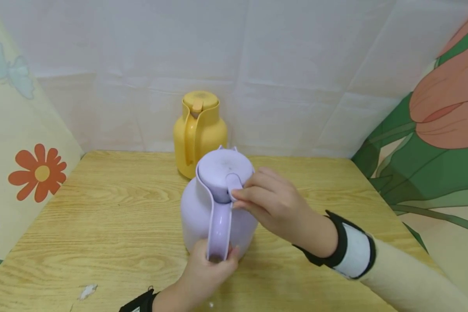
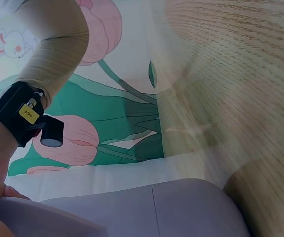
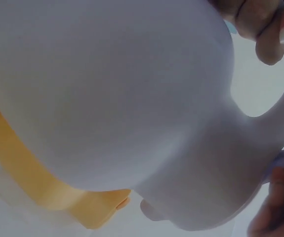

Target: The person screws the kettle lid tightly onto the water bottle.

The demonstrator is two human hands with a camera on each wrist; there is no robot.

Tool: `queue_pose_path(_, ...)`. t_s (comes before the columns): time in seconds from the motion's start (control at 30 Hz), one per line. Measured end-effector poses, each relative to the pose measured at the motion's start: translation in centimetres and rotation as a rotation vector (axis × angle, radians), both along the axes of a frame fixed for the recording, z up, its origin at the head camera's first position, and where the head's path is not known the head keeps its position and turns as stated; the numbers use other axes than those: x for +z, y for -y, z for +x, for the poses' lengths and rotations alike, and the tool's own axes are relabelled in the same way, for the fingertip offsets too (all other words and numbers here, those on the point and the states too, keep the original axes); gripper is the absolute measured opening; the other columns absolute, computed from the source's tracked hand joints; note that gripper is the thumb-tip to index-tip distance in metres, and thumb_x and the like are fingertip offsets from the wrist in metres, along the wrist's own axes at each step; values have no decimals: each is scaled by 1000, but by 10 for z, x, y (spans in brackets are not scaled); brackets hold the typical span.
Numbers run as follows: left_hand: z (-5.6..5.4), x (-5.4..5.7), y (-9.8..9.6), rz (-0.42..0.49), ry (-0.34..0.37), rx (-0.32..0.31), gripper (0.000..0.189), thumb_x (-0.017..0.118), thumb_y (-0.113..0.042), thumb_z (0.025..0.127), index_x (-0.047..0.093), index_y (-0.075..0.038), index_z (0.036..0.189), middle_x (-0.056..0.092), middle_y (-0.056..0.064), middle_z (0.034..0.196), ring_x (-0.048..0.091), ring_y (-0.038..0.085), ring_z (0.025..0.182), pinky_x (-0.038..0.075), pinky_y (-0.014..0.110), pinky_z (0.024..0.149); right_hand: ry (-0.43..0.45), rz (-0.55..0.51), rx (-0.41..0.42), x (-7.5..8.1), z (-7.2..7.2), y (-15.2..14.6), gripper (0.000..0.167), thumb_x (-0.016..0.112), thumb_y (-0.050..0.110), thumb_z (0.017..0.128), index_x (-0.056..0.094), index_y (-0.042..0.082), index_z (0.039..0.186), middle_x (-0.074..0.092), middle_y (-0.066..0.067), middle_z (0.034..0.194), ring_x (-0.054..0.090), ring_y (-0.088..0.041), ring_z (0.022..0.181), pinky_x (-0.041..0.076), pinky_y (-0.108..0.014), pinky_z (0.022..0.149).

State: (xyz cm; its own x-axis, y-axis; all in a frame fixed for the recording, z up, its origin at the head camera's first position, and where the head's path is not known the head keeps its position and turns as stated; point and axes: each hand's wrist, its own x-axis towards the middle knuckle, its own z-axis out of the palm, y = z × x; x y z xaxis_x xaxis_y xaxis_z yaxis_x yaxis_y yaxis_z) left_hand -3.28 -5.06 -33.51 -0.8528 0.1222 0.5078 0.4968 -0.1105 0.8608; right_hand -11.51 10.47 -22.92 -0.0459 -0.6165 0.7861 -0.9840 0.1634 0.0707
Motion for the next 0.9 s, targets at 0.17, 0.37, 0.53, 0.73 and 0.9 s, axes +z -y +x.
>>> queue_pose_path(0.17,-1,1,-2,-23,40,-20,21,62,6,78,50,-1,62,42,9,52,39,-3,54,37,19,45,32,-6,-19,1,3,2,33,55,26,98,69,-2,85,59,-6,75,55,-20,67,47,-29,60)
queue_pose_path(0.37,-2,2,-2,-32,86,-36,20,61,5,78,50,0,62,41,0,52,38,-3,52,36,19,44,86,-34,-34,1,6,8,37,55,28,98,70,-2,84,62,-4,71,54,-15,63,45,-25,57)
queue_pose_path(0.53,-3,2,-4,-36,95,-31,17,61,5,76,52,0,63,44,-3,54,40,-2,53,37,21,43,131,-47,-41,0,8,11,36,53,27,98,69,-1,83,58,-2,68,50,-11,59,44,-21,54)
queue_pose_path(0.73,-3,3,-7,-47,127,-34,14,60,5,75,54,1,63,46,-6,56,41,-2,53,39,21,45,138,-65,-29,-5,8,12,36,53,26,99,68,-3,84,55,-3,68,48,-11,60,42,-20,54)
queue_pose_path(0.9,-3,5,-11,-71,196,-28,14,62,2,75,55,1,63,46,-11,59,42,-1,52,40,22,46,149,-76,-9,-9,4,11,35,53,24,100,66,-4,85,54,-3,68,47,-12,59,41,-19,54)
